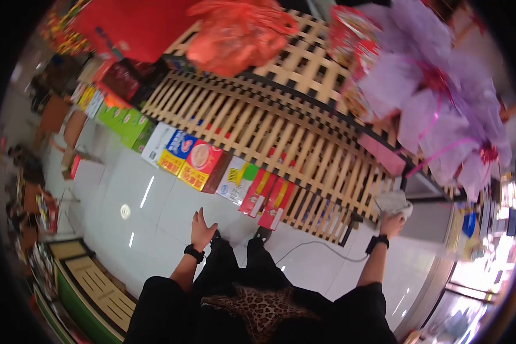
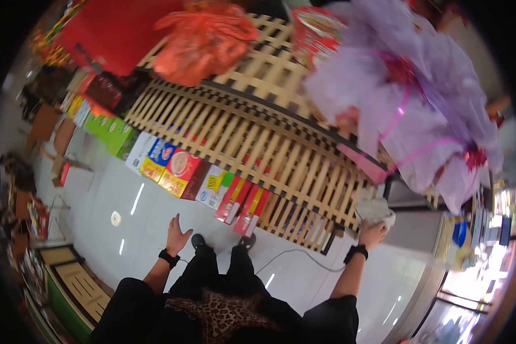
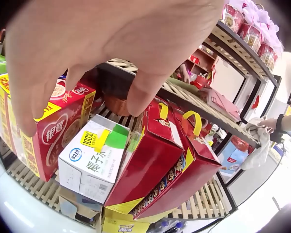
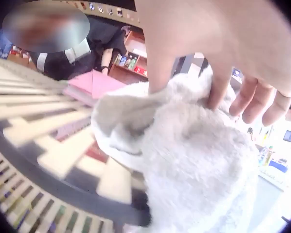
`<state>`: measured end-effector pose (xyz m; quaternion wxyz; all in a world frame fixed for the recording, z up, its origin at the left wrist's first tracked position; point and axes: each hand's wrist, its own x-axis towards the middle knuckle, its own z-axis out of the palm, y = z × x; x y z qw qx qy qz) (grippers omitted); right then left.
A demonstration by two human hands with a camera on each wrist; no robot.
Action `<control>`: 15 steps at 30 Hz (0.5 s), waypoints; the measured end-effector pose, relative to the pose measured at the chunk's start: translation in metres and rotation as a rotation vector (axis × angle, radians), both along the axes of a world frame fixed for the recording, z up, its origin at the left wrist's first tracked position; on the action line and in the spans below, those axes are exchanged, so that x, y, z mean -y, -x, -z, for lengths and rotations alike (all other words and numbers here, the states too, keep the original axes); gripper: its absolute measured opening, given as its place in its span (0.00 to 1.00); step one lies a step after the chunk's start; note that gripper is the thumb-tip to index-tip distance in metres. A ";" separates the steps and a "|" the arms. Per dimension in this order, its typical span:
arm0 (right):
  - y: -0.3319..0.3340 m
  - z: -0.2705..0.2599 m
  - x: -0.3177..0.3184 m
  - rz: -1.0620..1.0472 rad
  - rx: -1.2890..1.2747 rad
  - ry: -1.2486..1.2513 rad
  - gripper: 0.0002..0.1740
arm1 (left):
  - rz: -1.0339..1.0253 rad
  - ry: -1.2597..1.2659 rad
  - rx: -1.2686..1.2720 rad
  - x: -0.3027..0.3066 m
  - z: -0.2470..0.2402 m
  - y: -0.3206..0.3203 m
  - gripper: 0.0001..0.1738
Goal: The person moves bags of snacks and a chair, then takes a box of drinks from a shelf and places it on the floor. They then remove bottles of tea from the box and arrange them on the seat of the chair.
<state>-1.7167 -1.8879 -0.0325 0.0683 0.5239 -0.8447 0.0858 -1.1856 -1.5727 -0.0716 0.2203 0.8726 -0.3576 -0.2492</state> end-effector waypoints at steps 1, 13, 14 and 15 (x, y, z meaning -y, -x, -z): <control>-0.001 0.002 -0.001 -0.054 -0.014 -0.140 0.42 | -0.045 0.007 0.007 -0.007 -0.003 -0.003 0.45; -0.048 -0.036 -0.032 -0.275 -0.207 -0.318 0.16 | -0.272 0.070 0.092 -0.093 -0.018 -0.067 0.42; -0.067 -0.049 -0.039 -0.289 -0.203 -0.304 0.16 | -0.299 0.091 0.095 -0.105 -0.018 -0.075 0.42; -0.085 -0.060 -0.046 -0.307 -0.143 -0.260 0.16 | -0.323 0.112 0.097 -0.118 -0.018 -0.084 0.41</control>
